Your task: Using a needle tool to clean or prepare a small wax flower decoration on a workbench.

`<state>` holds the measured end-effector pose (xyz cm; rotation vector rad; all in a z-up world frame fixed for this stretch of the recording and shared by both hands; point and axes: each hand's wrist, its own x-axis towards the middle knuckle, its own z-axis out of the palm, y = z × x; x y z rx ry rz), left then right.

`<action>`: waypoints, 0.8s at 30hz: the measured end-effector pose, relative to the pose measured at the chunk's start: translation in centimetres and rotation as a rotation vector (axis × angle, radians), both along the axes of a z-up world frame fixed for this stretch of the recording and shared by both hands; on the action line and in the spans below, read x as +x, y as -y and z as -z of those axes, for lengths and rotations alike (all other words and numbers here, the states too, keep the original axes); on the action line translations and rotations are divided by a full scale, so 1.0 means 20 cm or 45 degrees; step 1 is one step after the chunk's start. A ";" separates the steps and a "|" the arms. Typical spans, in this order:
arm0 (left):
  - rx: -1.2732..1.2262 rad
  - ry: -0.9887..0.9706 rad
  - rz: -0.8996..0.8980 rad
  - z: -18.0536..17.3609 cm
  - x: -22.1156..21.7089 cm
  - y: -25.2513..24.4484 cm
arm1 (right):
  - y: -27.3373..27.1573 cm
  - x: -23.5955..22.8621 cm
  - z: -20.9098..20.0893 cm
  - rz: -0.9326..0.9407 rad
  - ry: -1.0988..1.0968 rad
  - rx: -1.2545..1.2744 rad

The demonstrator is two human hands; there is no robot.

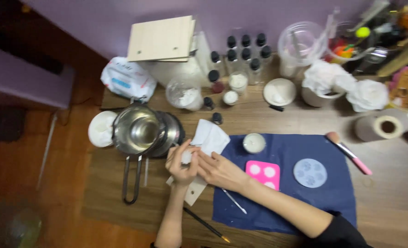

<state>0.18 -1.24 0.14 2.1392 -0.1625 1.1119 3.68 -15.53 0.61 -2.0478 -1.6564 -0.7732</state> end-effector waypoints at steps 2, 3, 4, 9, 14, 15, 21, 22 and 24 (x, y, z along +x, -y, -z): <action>0.017 0.000 -0.015 -0.01 0.00 -0.01 | -0.01 0.00 0.02 -0.007 0.019 -0.010; 0.019 0.006 -0.008 0.00 0.01 -0.01 | -0.01 0.00 0.03 0.009 0.044 -0.034; 0.022 0.003 -0.020 0.00 0.00 -0.02 | -0.01 0.00 0.02 -0.004 0.042 -0.031; 0.038 -0.023 -0.035 0.00 0.01 -0.02 | -0.01 0.00 0.02 0.011 0.060 -0.047; 0.044 -0.022 -0.018 -0.01 0.01 -0.02 | -0.01 -0.01 0.00 0.027 0.062 -0.062; 0.050 -0.007 -0.007 -0.01 0.02 -0.02 | -0.01 0.00 -0.02 0.037 0.075 -0.068; 0.059 0.000 0.008 0.01 0.01 -0.03 | -0.01 -0.01 0.03 0.013 0.081 -0.090; 0.058 -0.001 0.006 0.00 0.01 -0.03 | -0.01 -0.01 0.04 0.011 0.080 -0.091; 0.066 0.001 0.008 -0.01 0.01 -0.03 | -0.02 -0.01 0.06 -0.003 0.079 -0.074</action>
